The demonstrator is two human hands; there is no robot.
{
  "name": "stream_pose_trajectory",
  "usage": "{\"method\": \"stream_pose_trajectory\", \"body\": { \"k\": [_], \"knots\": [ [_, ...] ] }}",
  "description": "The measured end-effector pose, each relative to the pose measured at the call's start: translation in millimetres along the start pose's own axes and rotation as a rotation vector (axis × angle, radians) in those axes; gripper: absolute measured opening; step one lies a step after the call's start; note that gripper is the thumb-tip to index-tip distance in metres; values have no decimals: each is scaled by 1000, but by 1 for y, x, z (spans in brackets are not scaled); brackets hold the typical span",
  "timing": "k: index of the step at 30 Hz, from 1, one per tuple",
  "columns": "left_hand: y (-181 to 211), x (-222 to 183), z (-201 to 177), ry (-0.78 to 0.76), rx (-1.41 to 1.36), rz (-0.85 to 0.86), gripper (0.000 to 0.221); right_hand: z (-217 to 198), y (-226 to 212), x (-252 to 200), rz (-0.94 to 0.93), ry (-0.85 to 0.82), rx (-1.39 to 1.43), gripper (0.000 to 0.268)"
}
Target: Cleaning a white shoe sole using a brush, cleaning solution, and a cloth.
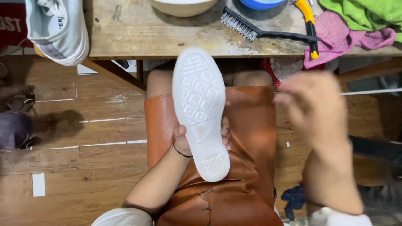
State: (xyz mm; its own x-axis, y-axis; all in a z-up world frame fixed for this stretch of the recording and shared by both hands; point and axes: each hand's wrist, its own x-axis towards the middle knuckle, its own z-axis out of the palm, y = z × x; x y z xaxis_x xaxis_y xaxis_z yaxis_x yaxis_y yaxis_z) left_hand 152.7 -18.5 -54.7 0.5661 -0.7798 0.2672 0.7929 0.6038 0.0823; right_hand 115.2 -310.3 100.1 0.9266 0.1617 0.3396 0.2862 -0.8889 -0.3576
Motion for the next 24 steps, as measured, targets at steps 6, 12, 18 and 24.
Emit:
{"method": "stream_pose_trajectory", "body": {
  "k": [6,12,18,24],
  "knots": [
    [-24,-15,-14,3,-185,-128,121,1,79,86,-165,-27,-140,43],
    [-24,-21,-33,27,-180,-162,125,26,107,114,-197,-225,-290,41],
    [-16,-20,-41,35,-195,-150,125,20,105,85,-240,-153,-384,44],
    [-16,-17,-47,44,-210,-175,126,-19,99,93,-205,106,-158,34]
  ]
}}
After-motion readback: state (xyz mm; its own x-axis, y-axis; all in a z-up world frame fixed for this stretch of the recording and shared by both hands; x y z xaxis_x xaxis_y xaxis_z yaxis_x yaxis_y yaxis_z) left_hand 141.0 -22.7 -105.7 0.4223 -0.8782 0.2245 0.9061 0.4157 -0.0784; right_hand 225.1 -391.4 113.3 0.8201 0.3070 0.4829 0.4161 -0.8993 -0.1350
